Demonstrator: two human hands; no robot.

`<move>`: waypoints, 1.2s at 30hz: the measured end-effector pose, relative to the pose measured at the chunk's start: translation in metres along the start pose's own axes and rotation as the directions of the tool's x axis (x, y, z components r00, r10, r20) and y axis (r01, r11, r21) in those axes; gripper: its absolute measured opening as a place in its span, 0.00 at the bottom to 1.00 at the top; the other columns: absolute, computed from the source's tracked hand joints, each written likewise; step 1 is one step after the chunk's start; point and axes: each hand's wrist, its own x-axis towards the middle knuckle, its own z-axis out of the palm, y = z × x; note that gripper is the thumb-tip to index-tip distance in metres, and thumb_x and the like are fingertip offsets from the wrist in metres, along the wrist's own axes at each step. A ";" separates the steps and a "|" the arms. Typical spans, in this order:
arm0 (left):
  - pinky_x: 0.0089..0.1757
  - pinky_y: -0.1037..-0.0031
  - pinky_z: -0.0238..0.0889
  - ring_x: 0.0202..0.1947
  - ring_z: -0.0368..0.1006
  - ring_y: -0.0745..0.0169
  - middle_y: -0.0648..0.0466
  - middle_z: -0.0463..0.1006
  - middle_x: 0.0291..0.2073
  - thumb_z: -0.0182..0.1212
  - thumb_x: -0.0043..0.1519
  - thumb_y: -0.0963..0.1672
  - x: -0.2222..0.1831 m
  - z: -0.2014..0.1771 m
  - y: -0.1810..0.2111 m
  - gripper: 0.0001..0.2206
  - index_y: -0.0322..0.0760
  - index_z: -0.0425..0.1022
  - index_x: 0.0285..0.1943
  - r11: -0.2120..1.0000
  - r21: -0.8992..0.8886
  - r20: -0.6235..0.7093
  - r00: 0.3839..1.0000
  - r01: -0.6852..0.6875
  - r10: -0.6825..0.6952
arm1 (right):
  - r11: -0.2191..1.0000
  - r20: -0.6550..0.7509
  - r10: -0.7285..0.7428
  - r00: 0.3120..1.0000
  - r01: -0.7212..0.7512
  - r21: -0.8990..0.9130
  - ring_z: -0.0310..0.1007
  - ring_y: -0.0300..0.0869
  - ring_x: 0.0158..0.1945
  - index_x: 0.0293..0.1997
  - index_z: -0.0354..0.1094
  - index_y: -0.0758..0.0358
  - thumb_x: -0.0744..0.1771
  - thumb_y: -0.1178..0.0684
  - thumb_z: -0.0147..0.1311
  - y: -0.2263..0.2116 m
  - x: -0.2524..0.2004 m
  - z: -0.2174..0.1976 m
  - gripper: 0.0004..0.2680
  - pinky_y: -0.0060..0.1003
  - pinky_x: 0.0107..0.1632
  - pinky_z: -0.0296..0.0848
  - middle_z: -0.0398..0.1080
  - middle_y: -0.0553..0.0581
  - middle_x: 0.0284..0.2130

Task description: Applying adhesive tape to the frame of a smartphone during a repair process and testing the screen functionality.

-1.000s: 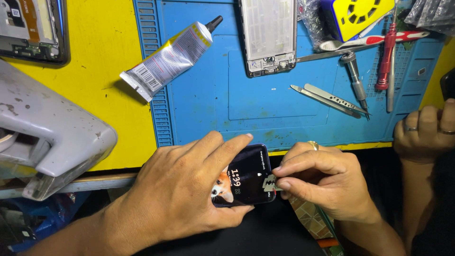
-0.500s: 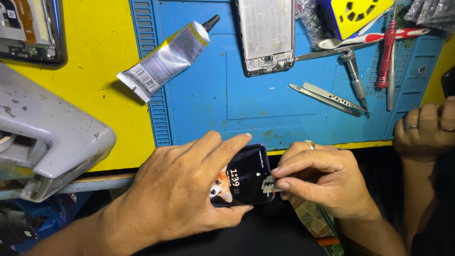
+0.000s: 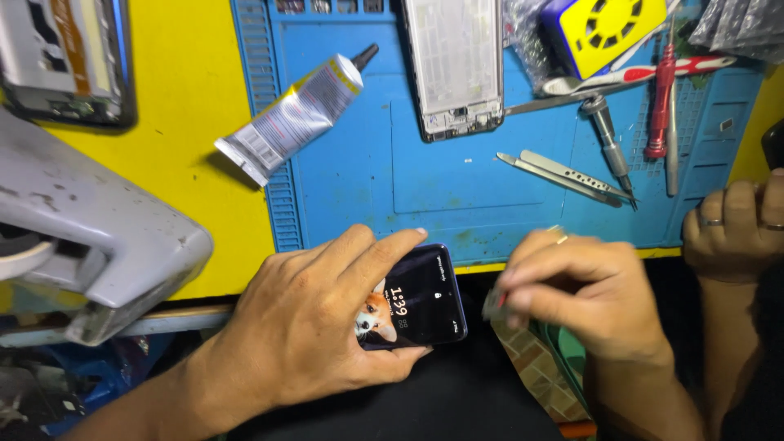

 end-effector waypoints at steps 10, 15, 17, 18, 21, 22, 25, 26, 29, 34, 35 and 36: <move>0.34 0.84 0.62 0.34 0.67 0.74 0.59 0.72 0.39 0.79 0.46 0.46 -0.007 0.005 -0.023 0.44 0.28 0.62 0.73 0.158 -0.938 0.290 0.949 0.308 -0.124 | 0.473 -0.044 -0.586 0.809 0.297 -0.829 0.70 0.47 0.39 0.50 0.77 0.74 0.70 0.71 0.61 0.023 0.043 -0.022 0.06 0.39 0.52 0.71 0.75 0.70 0.48; 0.31 0.81 0.61 0.29 0.68 0.71 0.52 0.69 0.39 0.75 0.58 0.50 -0.009 0.045 -0.040 0.46 0.20 0.48 0.77 -0.514 -0.835 0.110 0.975 0.197 0.194 | 0.448 -0.085 -0.625 0.776 0.268 -0.853 0.70 0.42 0.33 0.47 0.78 0.77 0.68 0.69 0.65 0.026 0.039 -0.016 0.05 0.33 0.43 0.76 0.73 0.73 0.47; 0.31 0.80 0.62 0.30 0.69 0.71 0.52 0.69 0.40 0.75 0.59 0.51 -0.010 0.050 -0.044 0.47 0.21 0.47 0.77 -0.521 -0.832 0.083 0.972 0.190 0.222 | 0.463 -0.091 -0.634 0.768 0.282 -0.840 0.72 0.44 0.36 0.46 0.78 0.75 0.68 0.69 0.65 0.020 0.037 -0.008 0.04 0.33 0.43 0.76 0.73 0.72 0.45; 0.31 0.80 0.63 0.31 0.70 0.71 0.52 0.70 0.41 0.74 0.59 0.52 -0.009 0.055 -0.046 0.47 0.22 0.47 0.78 -0.536 -0.823 0.055 0.966 0.188 0.254 | 0.474 -0.097 -0.637 0.765 0.289 -0.832 0.74 0.46 0.40 0.45 0.78 0.74 0.68 0.69 0.65 0.017 0.035 -0.005 0.04 0.34 0.43 0.76 0.74 0.70 0.43; 0.33 0.88 0.62 0.28 0.67 0.77 0.55 0.69 0.37 0.81 0.54 0.49 -0.012 0.033 -0.029 0.49 0.17 0.51 0.75 -0.287 -0.949 0.117 0.992 0.126 0.048 | 0.687 -0.154 -0.533 0.832 0.319 -0.653 0.75 0.45 0.38 0.32 0.73 0.70 0.66 0.67 0.60 0.009 0.027 0.013 0.03 0.35 0.48 0.73 0.75 0.62 0.32; 0.33 0.88 0.62 0.28 0.67 0.77 0.55 0.69 0.37 0.81 0.54 0.49 -0.012 0.024 -0.021 0.49 0.17 0.51 0.75 -0.292 -0.949 0.113 0.992 0.123 0.050 | 0.683 -0.151 -0.533 0.833 0.317 -0.658 0.75 0.45 0.38 0.32 0.73 0.70 0.66 0.67 0.60 0.014 0.021 0.019 0.03 0.35 0.48 0.73 0.75 0.62 0.32; 0.54 0.79 0.60 0.49 0.68 0.66 0.56 0.70 0.50 0.77 0.49 0.49 -0.014 0.012 -0.006 0.44 0.30 0.58 0.73 0.352 -0.933 -0.006 0.978 0.070 -0.210 | 0.944 -0.025 -0.210 0.977 0.196 -0.265 0.80 0.41 0.41 0.40 0.77 0.63 0.61 0.60 0.64 0.027 0.003 0.043 0.07 0.32 0.47 0.79 0.79 0.56 0.36; 0.56 0.77 0.63 0.53 0.69 0.66 0.53 0.72 0.54 0.77 0.47 0.50 -0.016 0.019 -0.005 0.47 0.32 0.55 0.74 0.349 -0.929 -0.006 0.937 0.124 -0.349 | 0.986 0.102 -0.126 0.987 0.136 -0.095 0.82 0.43 0.43 0.50 0.72 0.64 0.61 0.59 0.67 0.033 -0.001 0.052 0.14 0.34 0.49 0.83 0.76 0.58 0.43; 0.57 0.75 0.64 0.55 0.70 0.67 0.51 0.72 0.55 0.68 0.54 0.51 -0.024 0.031 0.002 0.39 0.33 0.55 0.73 0.352 -0.930 -0.090 0.863 0.106 -0.497 | 0.997 0.225 -0.075 0.972 0.065 0.049 0.83 0.42 0.43 0.60 0.65 0.67 0.62 0.59 0.68 0.042 -0.005 0.075 0.21 0.35 0.50 0.86 0.76 0.59 0.45; 0.52 0.76 0.65 0.49 0.72 0.67 0.56 0.75 0.46 0.59 0.64 0.50 -0.052 0.033 0.006 0.23 0.35 0.63 0.63 0.382 -0.923 -0.196 0.797 0.047 -0.571 | 0.989 0.237 -0.144 0.961 0.143 0.020 0.82 0.40 0.40 0.58 0.65 0.71 0.63 0.64 0.64 0.048 -0.011 0.092 0.18 0.32 0.47 0.85 0.79 0.60 0.40; 0.47 0.77 0.64 0.43 0.71 0.69 0.57 0.73 0.41 0.59 0.64 0.51 -0.060 0.034 0.006 0.22 0.35 0.65 0.61 0.361 -0.931 -0.184 0.777 0.059 -0.602 | 0.993 0.226 -0.116 0.967 0.121 -0.008 0.84 0.41 0.40 0.57 0.67 0.71 0.62 0.63 0.65 0.047 -0.013 0.095 0.18 0.32 0.46 0.86 0.80 0.61 0.40; 0.42 0.78 0.63 0.38 0.69 0.71 0.58 0.71 0.36 0.60 0.63 0.51 -0.068 0.036 0.006 0.20 0.35 0.67 0.58 0.334 -0.939 -0.162 0.760 0.076 -0.629 | 0.995 0.205 -0.085 0.975 0.095 -0.037 0.86 0.41 0.39 0.55 0.69 0.71 0.61 0.63 0.67 0.047 -0.017 0.098 0.18 0.32 0.45 0.87 0.82 0.61 0.40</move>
